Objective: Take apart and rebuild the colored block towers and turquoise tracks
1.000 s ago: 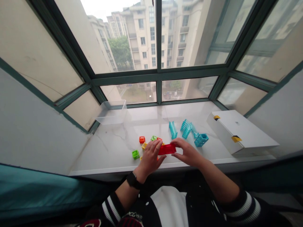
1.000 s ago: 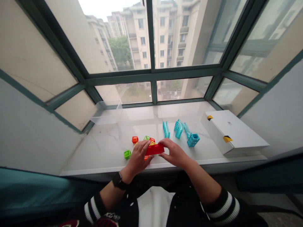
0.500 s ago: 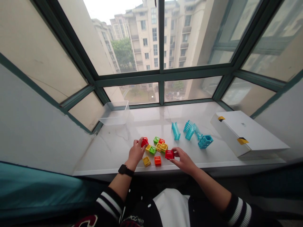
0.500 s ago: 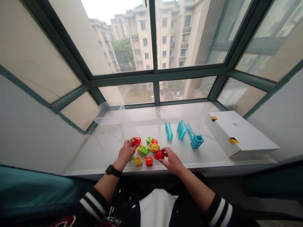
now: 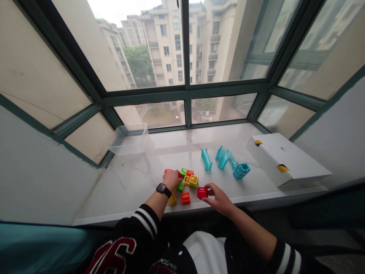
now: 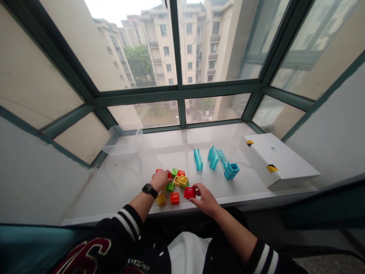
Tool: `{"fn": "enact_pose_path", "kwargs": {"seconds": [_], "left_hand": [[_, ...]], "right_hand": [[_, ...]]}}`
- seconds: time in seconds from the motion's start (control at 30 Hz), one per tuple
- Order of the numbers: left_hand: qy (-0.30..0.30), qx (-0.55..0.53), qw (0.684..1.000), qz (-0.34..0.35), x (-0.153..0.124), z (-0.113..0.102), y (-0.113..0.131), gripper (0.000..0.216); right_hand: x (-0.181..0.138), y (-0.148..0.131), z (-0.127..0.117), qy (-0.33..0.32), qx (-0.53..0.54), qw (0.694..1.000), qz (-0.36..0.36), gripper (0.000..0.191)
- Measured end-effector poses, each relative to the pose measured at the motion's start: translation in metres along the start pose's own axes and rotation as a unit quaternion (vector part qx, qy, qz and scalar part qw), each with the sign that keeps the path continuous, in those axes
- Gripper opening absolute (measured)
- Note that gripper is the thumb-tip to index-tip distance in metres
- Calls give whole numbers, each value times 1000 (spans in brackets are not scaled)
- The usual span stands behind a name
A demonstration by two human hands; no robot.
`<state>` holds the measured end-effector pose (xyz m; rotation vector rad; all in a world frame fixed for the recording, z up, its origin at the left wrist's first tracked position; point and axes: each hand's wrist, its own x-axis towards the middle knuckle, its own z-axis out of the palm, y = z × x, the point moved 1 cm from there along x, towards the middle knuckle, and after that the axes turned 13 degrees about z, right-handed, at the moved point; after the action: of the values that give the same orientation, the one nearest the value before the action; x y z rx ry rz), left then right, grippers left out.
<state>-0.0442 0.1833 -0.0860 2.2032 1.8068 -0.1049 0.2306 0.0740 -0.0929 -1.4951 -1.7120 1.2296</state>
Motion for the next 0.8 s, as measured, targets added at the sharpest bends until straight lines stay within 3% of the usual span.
{"fn": "enact_pose_path", "kwargs": {"seconds": [0.2, 0.37, 0.57, 0.8], "left_hand": [[103, -6, 995, 8, -34, -2, -31, 41], [155, 1, 988, 22, -64, 17, -48, 34], [173, 31, 981, 84, -67, 42, -31, 27], [148, 52, 973, 171, -63, 40, -32, 26]], "right_hand": [[6, 1, 6, 29, -9, 999, -36, 38], [18, 11, 19, 45, 0, 998, -42, 35], [35, 28, 64, 91, 1, 995, -50, 37], [45, 34, 92, 114, -54, 992, -1, 38]]}}
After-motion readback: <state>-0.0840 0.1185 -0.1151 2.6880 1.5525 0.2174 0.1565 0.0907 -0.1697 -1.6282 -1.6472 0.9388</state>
